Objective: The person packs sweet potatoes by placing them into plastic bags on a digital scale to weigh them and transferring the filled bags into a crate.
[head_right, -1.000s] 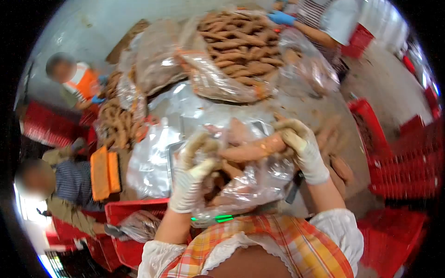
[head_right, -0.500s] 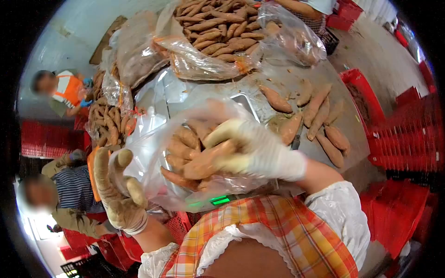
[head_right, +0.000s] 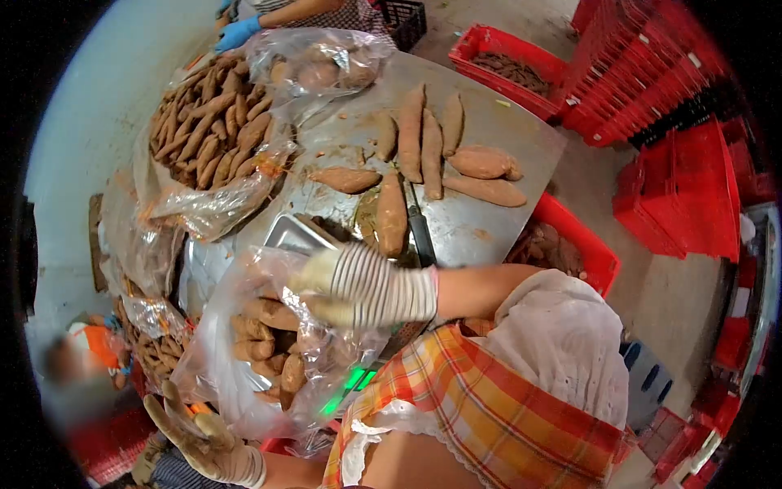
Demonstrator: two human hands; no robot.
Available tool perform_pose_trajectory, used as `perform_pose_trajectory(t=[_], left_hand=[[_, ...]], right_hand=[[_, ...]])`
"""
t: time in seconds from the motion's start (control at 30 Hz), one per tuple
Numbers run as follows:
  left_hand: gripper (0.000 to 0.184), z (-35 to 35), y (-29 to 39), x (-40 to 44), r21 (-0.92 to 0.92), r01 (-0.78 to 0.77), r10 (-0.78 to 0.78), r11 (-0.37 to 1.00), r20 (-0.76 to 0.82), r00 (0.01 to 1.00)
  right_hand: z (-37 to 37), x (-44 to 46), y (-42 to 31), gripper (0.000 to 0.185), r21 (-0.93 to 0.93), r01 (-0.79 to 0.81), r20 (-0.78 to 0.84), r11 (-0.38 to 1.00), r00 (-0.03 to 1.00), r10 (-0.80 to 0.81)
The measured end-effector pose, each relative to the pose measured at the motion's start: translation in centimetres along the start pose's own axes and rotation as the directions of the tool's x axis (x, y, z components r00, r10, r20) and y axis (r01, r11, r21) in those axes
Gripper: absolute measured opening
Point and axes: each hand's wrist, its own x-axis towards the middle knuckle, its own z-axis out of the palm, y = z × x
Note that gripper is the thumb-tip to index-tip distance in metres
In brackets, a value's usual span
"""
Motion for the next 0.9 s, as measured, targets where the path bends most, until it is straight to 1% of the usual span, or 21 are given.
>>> perform_pose_trajectory(t=[0.03, 0.07, 0.1, 0.13, 0.17, 0.2, 0.23, 0.27, 0.3, 0.33, 0.4, 0.43, 0.47, 0.5, 0.53, 0.57, 0.6, 0.67, 0.7, 0.8, 0.9], left_hand=[[0.068, 0.3, -0.7, 0.0, -0.119, 0.019, -0.031, 0.993, -0.099, 0.995], [0.068, 0.5, -0.3, 0.1, -0.124, 0.021, -0.031, 0.992, -0.083, 0.996], [0.061, 0.7, 0.5, 0.2, -0.066, 0.013, -0.013, 0.998, 0.002, 1.000], [0.055, 0.9, 1.2, 0.4, -0.008, -0.002, 0.003, 1.000, 0.084, 0.996], [0.055, 1.4, 1.9, 0.6, -0.010, -0.004, 0.005, 1.000, 0.090, 0.996], [0.052, 2.2, 2.4, 1.0, -0.129, 0.078, -0.070, 0.989, 0.065, 0.995], [0.049, 2.7, 2.7, 1.3, -0.246, 0.155, -0.148, 0.957, 0.049, 0.988], [0.049, 2.8, 2.6, 1.3, -0.245, 0.156, -0.147, 0.957, 0.051, 0.988], [0.051, 2.9, 2.2, 1.3, -0.012, 0.056, -0.054, 0.998, 0.093, 0.994], [0.052, 3.0, 1.8, 1.2, 0.217, -0.060, 0.027, 0.974, 0.153, 0.988], [0.056, 3.2, 1.7, 1.2, 0.207, -0.063, 0.036, 0.976, 0.129, 0.991], [0.057, 3.1, 1.7, 1.2, 0.261, -0.076, 0.036, 0.962, 0.155, 0.987], [0.058, 3.0, 1.7, 1.1, 0.273, -0.068, 0.025, 0.959, 0.156, 0.987], [0.059, 2.9, 1.7, 0.9, 0.286, -0.060, 0.015, 0.956, 0.157, 0.987], [0.060, 2.8, 1.6, 0.7, 0.298, -0.052, 0.004, 0.953, 0.158, 0.987], [0.060, 2.7, 1.1, 0.4, 0.218, 0.003, -0.036, 0.976, 0.150, 0.988], [0.060, 2.7, 0.9, 0.2, 0.131, 0.055, -0.074, 0.990, 0.145, 0.987], [0.058, 3.3, 1.1, 0.4, 0.184, 0.006, -0.041, 0.983, 0.184, 0.982], [0.056, 3.5, 1.2, 0.6, 0.233, -0.045, -0.009, 0.971, 0.227, 0.974], [0.053, 3.7, 0.6, 0.4, 0.109, -0.004, -0.025, 0.994, 0.258, 0.966], [0.053, 3.8, 1.0, 0.5, 0.144, 0.035, -0.079, 0.989, 0.309, 0.948]], right_hand=[[-1.6, 0.4, 0.8, 0.031, -0.057, -0.190, -0.031, 0.980, 0.982, 0.188], [-2.9, -0.1, 2.7, 0.036, -0.287, -0.268, -0.092, 0.919, 0.963, 0.252], [-3.0, -1.6, 6.5, 0.045, -0.457, -0.356, -0.089, 0.815, 0.930, 0.356], [-4.3, -2.4, 9.3, 0.053, -0.500, -0.361, 0.055, 0.787, 0.894, 0.445], [-5.0, -3.8, 11.0, 0.056, -0.613, -0.204, 0.166, 0.763, 0.911, 0.377], [-5.5, -4.4, 11.6, 0.060, -0.697, -0.030, 0.285, 0.716, 0.905, 0.315], [-5.3, -4.7, 11.8, 0.060, -0.696, -0.032, 0.284, 0.717, 0.906, 0.316], [-5.0, -5.0, 11.8, 0.063, -0.693, 0.014, 0.319, 0.721, 0.903, 0.289], [-4.8, -5.1, 11.7, 0.066, -0.689, 0.061, 0.354, 0.722, 0.898, 0.262], [-4.9, -4.8, 12.0, 0.066, -0.688, 0.063, 0.354, 0.723, 0.898, 0.259], [-5.0, -3.7, 12.7, 0.072, -0.585, -0.052, 0.453, 0.809, 0.807, 0.380], [-5.3, -3.1, 12.3, 0.072, -0.546, -0.114, 0.430, 0.830, 0.812, 0.394], [-5.4, -3.0, 12.6, 0.072, -0.543, -0.102, 0.435, 0.834, 0.815, 0.383], [-5.5, -2.8, 12.5, 0.071, -0.320, -0.269, 0.313, 0.908, 0.875, 0.370], [-5.5, -2.7, 12.2, 0.070, -0.052, -0.391, 0.185, 0.919, 0.901, 0.393], [-5.5, -2.8, 11.4, 0.071, 0.058, -0.435, 0.122, 0.898, 0.896, 0.426], [-5.6, -2.4, 10.4, 0.071, 0.058, -0.435, 0.125, 0.899, 0.896, 0.426], [-5.5, -1.6, 8.8, 0.073, 0.473, -0.471, 0.079, 0.744, 0.864, 0.497], [-5.5, -1.3, 7.9, 0.073, 0.619, -0.476, 0.120, 0.624, 0.844, 0.523], [-5.7, -1.4, 7.6, 0.075, 0.594, -0.416, 0.103, 0.688, 0.888, 0.448], [-5.8, -1.7, 7.0, 0.076, 0.595, -0.439, 0.109, 0.674, 0.874, 0.473]])
